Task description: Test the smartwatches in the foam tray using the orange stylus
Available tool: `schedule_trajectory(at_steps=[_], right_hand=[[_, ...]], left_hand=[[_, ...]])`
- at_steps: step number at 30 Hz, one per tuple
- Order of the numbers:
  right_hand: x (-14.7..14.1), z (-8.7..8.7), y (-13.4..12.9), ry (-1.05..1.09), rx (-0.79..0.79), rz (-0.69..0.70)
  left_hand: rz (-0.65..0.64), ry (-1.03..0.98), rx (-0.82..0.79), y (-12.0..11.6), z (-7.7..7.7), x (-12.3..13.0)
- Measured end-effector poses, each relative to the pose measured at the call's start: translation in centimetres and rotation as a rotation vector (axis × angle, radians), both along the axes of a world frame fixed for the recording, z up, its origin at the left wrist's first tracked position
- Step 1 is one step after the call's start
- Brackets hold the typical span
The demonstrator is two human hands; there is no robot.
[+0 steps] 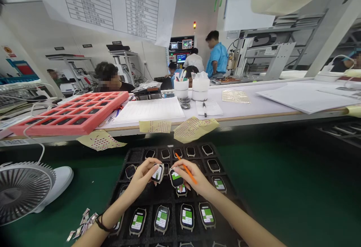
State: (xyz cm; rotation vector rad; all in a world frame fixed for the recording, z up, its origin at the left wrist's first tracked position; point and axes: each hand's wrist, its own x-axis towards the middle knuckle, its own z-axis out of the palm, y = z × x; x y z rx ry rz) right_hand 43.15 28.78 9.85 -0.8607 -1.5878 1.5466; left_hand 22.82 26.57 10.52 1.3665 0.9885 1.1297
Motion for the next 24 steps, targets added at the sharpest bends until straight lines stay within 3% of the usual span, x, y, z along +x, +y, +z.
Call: schedule_trajectory(at_steps=[12, 24], right_hand=[[-0.06, 0.34, -0.16, 0.005, 0.005, 0.023], [-0.17, -0.34, 0.15, 0.059, 0.008, 0.022]], left_hand=[[0.011, 0.050, 0.038, 0.16, -0.11, -0.13], [-0.059, 0.009, 0.037, 0.11, -0.65, -0.12]])
